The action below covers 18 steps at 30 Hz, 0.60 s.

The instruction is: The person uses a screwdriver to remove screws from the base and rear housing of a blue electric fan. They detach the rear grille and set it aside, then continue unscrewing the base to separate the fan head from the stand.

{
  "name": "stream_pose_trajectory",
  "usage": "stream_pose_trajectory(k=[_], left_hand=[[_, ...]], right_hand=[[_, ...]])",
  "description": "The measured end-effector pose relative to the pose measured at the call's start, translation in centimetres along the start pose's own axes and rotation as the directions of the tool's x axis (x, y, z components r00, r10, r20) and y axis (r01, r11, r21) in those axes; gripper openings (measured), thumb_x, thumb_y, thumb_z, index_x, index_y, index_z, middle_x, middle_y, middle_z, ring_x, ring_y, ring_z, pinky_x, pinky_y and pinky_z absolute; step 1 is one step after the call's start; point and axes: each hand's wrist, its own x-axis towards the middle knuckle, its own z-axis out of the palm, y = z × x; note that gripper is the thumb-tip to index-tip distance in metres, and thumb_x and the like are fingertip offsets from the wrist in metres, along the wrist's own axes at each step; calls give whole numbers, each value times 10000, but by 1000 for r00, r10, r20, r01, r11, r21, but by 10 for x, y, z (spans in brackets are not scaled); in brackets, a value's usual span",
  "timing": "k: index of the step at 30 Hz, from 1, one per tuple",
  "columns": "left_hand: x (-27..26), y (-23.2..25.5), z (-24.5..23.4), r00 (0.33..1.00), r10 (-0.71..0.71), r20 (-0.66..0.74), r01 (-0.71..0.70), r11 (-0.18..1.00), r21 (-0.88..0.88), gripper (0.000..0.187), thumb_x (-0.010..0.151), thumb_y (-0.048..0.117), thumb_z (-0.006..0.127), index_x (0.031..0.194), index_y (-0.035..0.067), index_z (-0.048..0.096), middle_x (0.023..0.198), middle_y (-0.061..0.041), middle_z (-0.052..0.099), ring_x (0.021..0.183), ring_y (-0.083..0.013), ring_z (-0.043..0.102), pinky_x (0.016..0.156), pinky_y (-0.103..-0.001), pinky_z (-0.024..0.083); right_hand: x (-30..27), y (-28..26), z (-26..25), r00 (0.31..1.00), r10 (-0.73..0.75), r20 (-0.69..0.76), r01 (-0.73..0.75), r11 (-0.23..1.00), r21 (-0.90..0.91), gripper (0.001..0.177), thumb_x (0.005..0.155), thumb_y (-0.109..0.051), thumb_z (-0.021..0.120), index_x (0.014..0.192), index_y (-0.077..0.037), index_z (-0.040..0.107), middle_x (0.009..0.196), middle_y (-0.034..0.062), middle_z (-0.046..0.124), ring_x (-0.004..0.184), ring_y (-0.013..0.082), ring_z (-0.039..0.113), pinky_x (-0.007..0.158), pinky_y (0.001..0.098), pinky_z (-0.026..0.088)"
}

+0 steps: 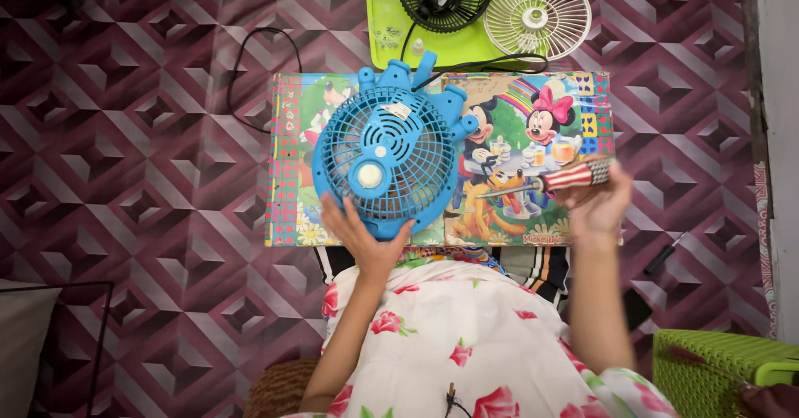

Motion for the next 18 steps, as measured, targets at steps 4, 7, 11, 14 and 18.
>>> stream_pose_trajectory(k=[4,7,11,14,18], left_hand=[[-9,15,-2,941,333,62,-336,940,54,524,879,319,903,1207,134,540,1362,-146,570,1231,-352,557,1031,-545,384],[-16,47,-9,853,478,212,-316,795,-518,297,882,58,799,1161,107,708,1319,-74,651,1249,-312,632,1037,-502,530],[-3,81,-13,698,603,386,-357,761,-542,343,853,61,748,1186,141,725,1328,-15,647,1268,-286,613,1093,-515,476],[15,89,-17,724,566,395,-422,816,-395,307,882,130,740,1186,172,725,1384,-32,655,1348,-281,590,1154,-546,372],[59,76,-16,905,337,261,-326,941,-86,316,927,272,776,1225,216,686,1451,-43,593,1446,-332,448,1213,-585,263]], right_hand=[[-14,44,-25,973,229,-2,-208,887,413,430,996,-510,589,1066,-95,679,814,19,657,537,129,444,480,279,363],[-19,57,-33,965,249,82,-251,787,564,437,991,-514,575,1127,-108,662,804,-7,576,614,132,373,550,275,313],[-18,60,-32,969,176,173,-244,780,575,455,998,-522,579,1177,-112,659,720,-14,441,619,139,356,589,295,327],[-21,61,-33,961,160,227,-267,759,593,463,992,-515,577,1188,-103,655,717,-1,423,616,148,358,577,305,334],[-20,62,-34,954,153,256,-287,712,641,471,1011,-510,563,1165,-71,636,671,11,411,634,151,357,600,301,353]])
